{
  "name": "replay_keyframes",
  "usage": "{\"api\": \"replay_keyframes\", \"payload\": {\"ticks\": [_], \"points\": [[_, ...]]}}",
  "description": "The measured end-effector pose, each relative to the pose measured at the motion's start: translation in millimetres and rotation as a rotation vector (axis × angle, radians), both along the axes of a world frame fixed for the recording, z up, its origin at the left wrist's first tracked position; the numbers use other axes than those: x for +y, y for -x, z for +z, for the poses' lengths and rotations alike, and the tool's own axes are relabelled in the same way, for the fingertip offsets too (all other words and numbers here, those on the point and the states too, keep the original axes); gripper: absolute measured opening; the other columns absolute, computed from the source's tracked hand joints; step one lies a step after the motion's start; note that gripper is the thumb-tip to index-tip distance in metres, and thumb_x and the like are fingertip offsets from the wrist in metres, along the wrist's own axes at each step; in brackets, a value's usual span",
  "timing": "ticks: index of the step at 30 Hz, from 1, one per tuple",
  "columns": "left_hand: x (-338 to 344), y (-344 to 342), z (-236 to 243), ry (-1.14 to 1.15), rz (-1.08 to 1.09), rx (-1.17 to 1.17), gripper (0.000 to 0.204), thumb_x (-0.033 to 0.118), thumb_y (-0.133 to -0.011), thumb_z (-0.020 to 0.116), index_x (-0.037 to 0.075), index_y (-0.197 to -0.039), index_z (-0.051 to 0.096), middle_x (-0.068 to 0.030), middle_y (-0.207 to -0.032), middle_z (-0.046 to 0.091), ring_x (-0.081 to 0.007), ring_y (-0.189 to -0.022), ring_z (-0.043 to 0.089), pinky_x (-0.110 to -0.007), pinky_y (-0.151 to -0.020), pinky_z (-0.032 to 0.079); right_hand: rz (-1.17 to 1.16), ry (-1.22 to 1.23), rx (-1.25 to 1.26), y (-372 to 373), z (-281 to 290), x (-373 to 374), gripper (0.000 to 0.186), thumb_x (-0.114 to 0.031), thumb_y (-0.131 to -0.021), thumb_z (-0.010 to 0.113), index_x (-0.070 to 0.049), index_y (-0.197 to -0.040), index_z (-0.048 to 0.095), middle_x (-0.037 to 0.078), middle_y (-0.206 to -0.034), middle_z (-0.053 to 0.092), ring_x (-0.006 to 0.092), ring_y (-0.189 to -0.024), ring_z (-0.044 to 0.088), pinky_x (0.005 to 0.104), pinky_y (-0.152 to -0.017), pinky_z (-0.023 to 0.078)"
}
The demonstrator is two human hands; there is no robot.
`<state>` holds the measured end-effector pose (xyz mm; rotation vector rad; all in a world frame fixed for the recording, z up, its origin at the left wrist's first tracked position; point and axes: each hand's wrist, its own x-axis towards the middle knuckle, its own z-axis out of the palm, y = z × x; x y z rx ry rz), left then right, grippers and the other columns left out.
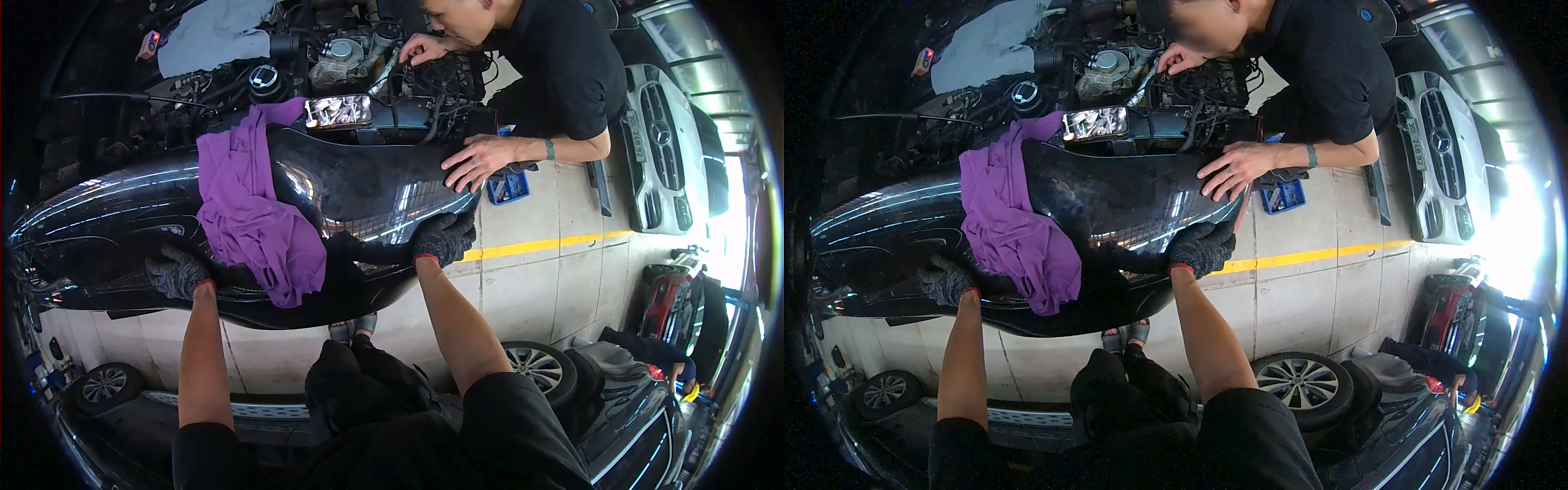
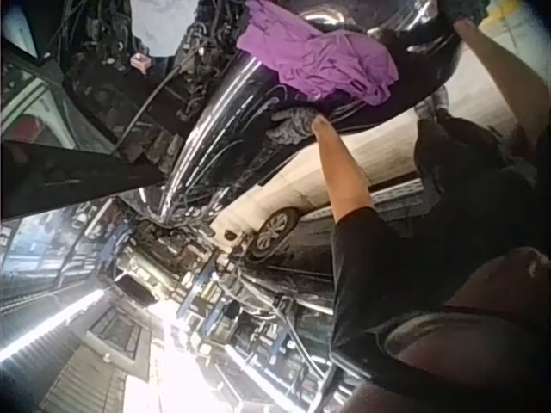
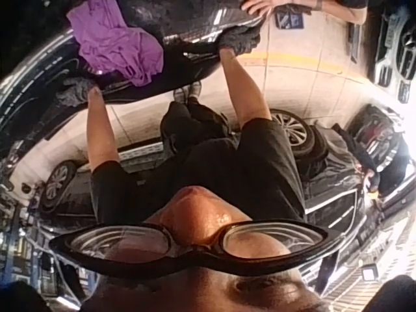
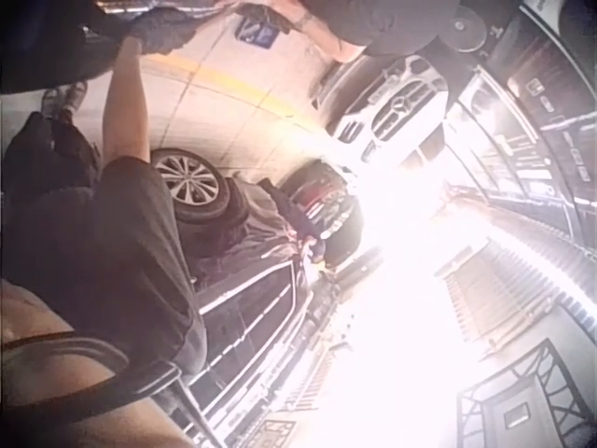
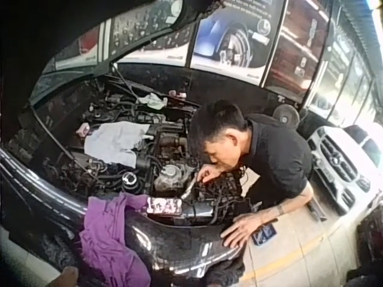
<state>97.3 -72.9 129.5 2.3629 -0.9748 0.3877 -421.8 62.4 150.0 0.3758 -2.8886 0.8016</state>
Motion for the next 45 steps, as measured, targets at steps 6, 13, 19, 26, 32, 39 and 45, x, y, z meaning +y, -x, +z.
{"api": "replay_keyframes", "payload": {"ticks": [6, 13, 19, 26, 32, 39, 45], "points": [[1.6, -0.4, 1.3, -0.018, -0.006, 0.018, 0.079, 0.061, -0.114, 0.057, -0.002, -0.161, 0.058, -0.0286, -0.162, 0.060, -0.0489, -0.150, 0.057, -0.061, -0.125, 0.045, -0.018, 0.024, 0.028, -2.4, 1.7, -2.7, 0.054, -0.024, -0.110, 0.059, -0.005, -0.160, 0.060, 0.029, -0.148, 0.063, 0.0502, -0.135, 0.061, 0.0600, -0.114, 0.051], [0.6, -5.6, -0.7, -0.020, 0.010, -0.048, 0.078, 0.060, -0.114, 0.057, -0.002, -0.161, 0.057, -0.0277, -0.161, 0.061, -0.0482, -0.148, 0.058, -0.061, -0.123, 0.046, -0.017, 0.019, 0.000, -4.2, 4.0, -4.1, 0.054, -0.030, -0.111, 0.056, -0.006, -0.159, 0.061, 0.029, -0.149, 0.063, 0.0510, -0.133, 0.062, 0.0616, -0.113, 0.052], [2.9, 11.7, 8.2, 0.010, -0.018, -0.001, 0.075, 0.058, -0.114, 0.059, -0.002, -0.157, 0.060, -0.0269, -0.156, 0.064, -0.0477, -0.145, 0.059, -0.061, -0.120, 0.048, -0.042, -0.004, -0.055, -0.8, 6.9, -2.7, 0.059, -0.034, -0.110, 0.055, -0.006, -0.162, 0.059, 0.028, -0.150, 0.062, 0.0506, -0.135, 0.062, 0.0623, -0.112, 0.052], [1.5, 2.4, 5.3, 0.024, 0.018, -0.079, 0.070, 0.054, -0.112, 0.064, -0.001, -0.155, 0.062, -0.0271, -0.155, 0.063, -0.0468, -0.145, 0.060, -0.061, -0.120, 0.050, -0.009, 0.023, -0.025, -5.1, 2.6, -3.6, 0.059, -0.034, -0.109, 0.055, -0.007, -0.161, 0.059, 0.027, -0.150, 0.063, 0.0502, -0.134, 0.063, 0.0619, -0.111, 0.053], [1.0, 11.3, 10.1, -0.003, 0.012, -0.011, 0.071, 0.054, -0.112, 0.064, -0.001, -0.156, 0.060, -0.0270, -0.155, 0.063, -0.0468, -0.145, 0.060, -0.061, -0.120, 0.050, -0.014, 0.029, -0.010, 0.3, 1.2, -1.4, 0.058, -0.034, -0.110, 0.054, -0.006, -0.160, 0.059, 0.026, -0.150, 0.063, 0.0500, -0.133, 0.064, 0.0616, -0.110, 0.054], [2.1, 1.7, 4.9, 0.031, 0.000, -0.068, 0.072, 0.056, -0.112, 0.064, -0.001, -0.156, 0.061, -0.0271, -0.154, 0.063, -0.0473, -0.144, 0.060, -0.061, -0.119, 0.049, -0.018, 0.023, -0.026, -5.0, 2.5, -2.8, 0.057, -0.035, -0.110, 0.054, -0.005, -0.159, 0.059, 0.026, -0.148, 0.063, 0.0506, -0.132, 0.064, 0.0628, -0.109, 0.054], [2.1, 12.6, 9.9, -0.006, 0.006, -0.017, 0.072, 0.056, -0.112, 0.064, -0.001, -0.156, 0.061, -0.0278, -0.155, 0.063, -0.0474, -0.144, 0.060, -0.061, -0.119, 0.050, -0.020, 0.030, 0.018, 0.6, -3.0, -0.6, 0.058, -0.037, -0.110, 0.054, -0.005, -0.159, 0.059, 0.027, -0.148, 0.063, 0.0515, -0.131, 0.063, 0.0641, -0.107, 0.054]]}}
